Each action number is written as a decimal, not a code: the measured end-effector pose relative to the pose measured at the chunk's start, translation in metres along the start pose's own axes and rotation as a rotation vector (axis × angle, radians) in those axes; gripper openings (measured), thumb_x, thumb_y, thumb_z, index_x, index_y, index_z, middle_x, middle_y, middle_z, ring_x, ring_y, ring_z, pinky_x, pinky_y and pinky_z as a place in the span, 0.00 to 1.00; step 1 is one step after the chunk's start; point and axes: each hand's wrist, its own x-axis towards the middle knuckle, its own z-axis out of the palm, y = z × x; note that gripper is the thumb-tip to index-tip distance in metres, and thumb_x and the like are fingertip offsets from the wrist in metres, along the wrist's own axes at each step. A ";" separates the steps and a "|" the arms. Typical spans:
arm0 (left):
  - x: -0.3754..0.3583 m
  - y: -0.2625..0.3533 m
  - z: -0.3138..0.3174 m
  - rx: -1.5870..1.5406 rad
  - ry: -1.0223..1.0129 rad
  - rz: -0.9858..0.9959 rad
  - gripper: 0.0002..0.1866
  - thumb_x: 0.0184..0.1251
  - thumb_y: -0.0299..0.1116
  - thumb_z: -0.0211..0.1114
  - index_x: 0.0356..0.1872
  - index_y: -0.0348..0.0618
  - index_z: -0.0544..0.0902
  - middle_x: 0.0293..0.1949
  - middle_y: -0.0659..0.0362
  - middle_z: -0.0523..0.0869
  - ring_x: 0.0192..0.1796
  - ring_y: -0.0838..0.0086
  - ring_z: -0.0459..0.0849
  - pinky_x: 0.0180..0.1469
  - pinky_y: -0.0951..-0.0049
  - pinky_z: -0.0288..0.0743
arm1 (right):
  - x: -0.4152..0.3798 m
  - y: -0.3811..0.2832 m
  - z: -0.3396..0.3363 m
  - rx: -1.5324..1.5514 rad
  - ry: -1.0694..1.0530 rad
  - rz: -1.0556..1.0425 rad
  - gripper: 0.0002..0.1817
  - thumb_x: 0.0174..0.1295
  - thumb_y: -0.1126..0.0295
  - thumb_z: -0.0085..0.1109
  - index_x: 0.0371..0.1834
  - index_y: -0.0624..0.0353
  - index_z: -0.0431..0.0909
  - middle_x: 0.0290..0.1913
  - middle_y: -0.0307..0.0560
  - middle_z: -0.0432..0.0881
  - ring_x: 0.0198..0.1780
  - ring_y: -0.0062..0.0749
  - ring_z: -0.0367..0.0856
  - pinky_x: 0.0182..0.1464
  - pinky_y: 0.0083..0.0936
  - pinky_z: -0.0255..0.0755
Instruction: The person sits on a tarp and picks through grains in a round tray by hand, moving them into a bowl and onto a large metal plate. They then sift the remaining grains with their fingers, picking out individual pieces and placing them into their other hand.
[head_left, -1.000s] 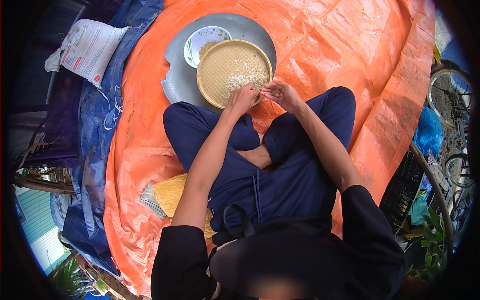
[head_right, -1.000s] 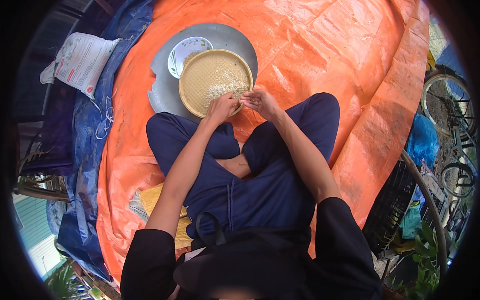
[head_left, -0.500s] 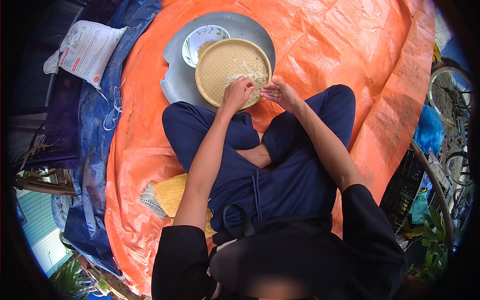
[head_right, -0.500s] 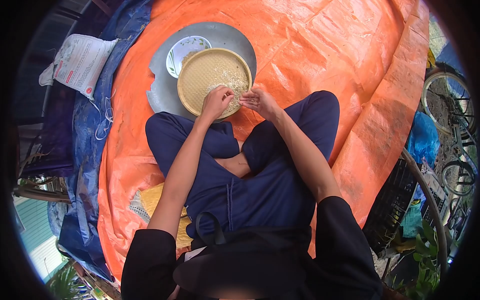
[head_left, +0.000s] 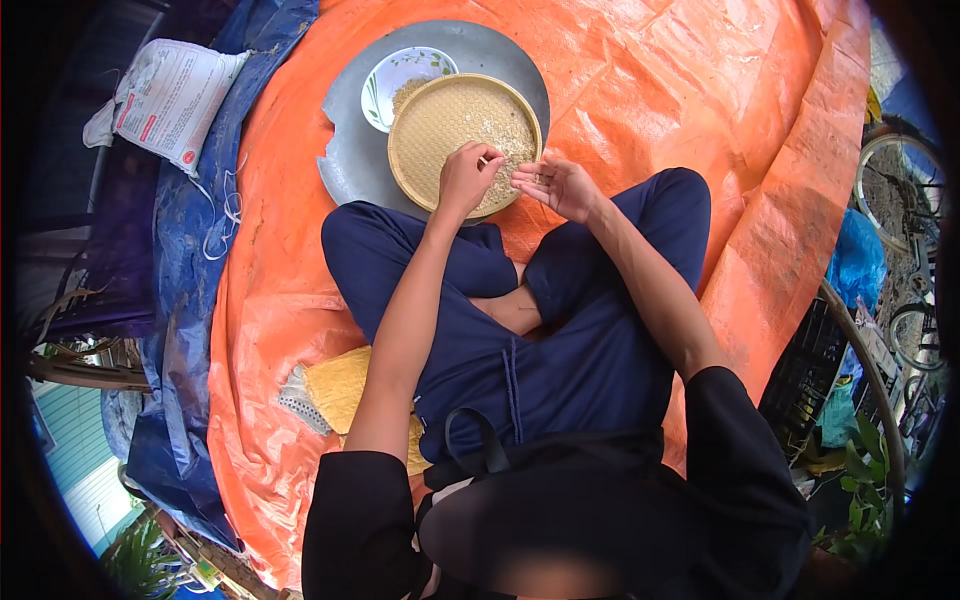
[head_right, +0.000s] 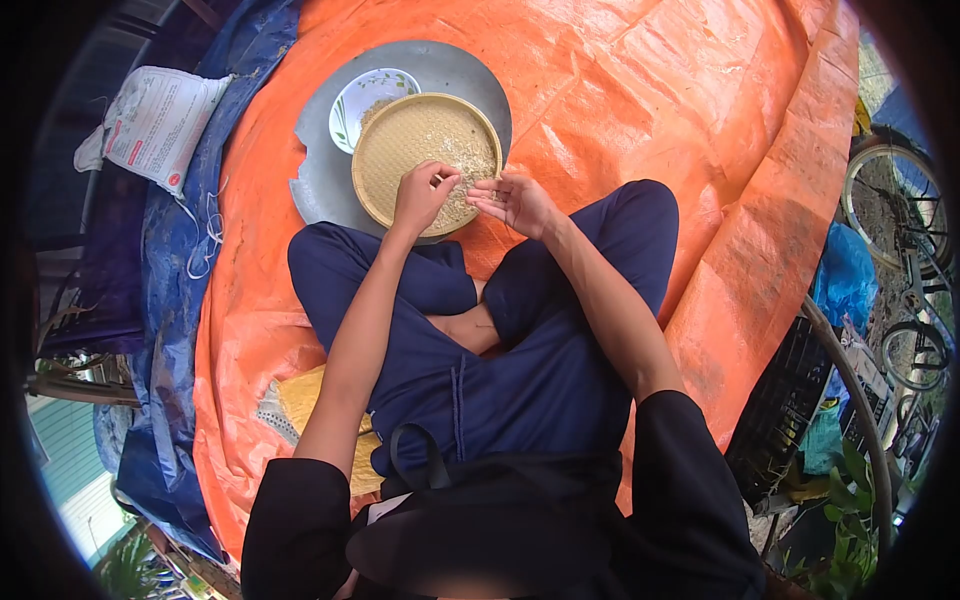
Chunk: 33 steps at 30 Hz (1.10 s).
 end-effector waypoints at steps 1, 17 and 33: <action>0.000 -0.002 -0.002 0.049 -0.008 -0.007 0.07 0.60 0.32 0.66 0.33 0.41 0.86 0.34 0.54 0.84 0.31 0.65 0.84 0.37 0.66 0.76 | 0.001 0.003 -0.001 -0.052 -0.016 0.057 0.26 0.74 0.59 0.35 0.55 0.75 0.69 0.56 0.63 0.77 0.59 0.46 0.78 0.63 0.30 0.73; -0.014 -0.012 0.010 0.452 -0.221 0.311 0.08 0.54 0.31 0.69 0.36 0.45 0.84 0.34 0.57 0.81 0.41 0.61 0.83 0.42 0.61 0.78 | 0.007 0.005 -0.008 -0.071 0.086 -0.019 0.25 0.73 0.59 0.36 0.54 0.74 0.71 0.54 0.62 0.78 0.57 0.43 0.79 0.63 0.30 0.72; -0.013 -0.024 0.022 0.467 -0.221 0.345 0.03 0.56 0.29 0.66 0.31 0.42 0.82 0.32 0.56 0.81 0.38 0.58 0.83 0.40 0.60 0.78 | 0.007 0.006 -0.010 -0.070 0.097 -0.005 0.27 0.72 0.56 0.39 0.54 0.74 0.71 0.54 0.61 0.78 0.57 0.45 0.79 0.64 0.30 0.72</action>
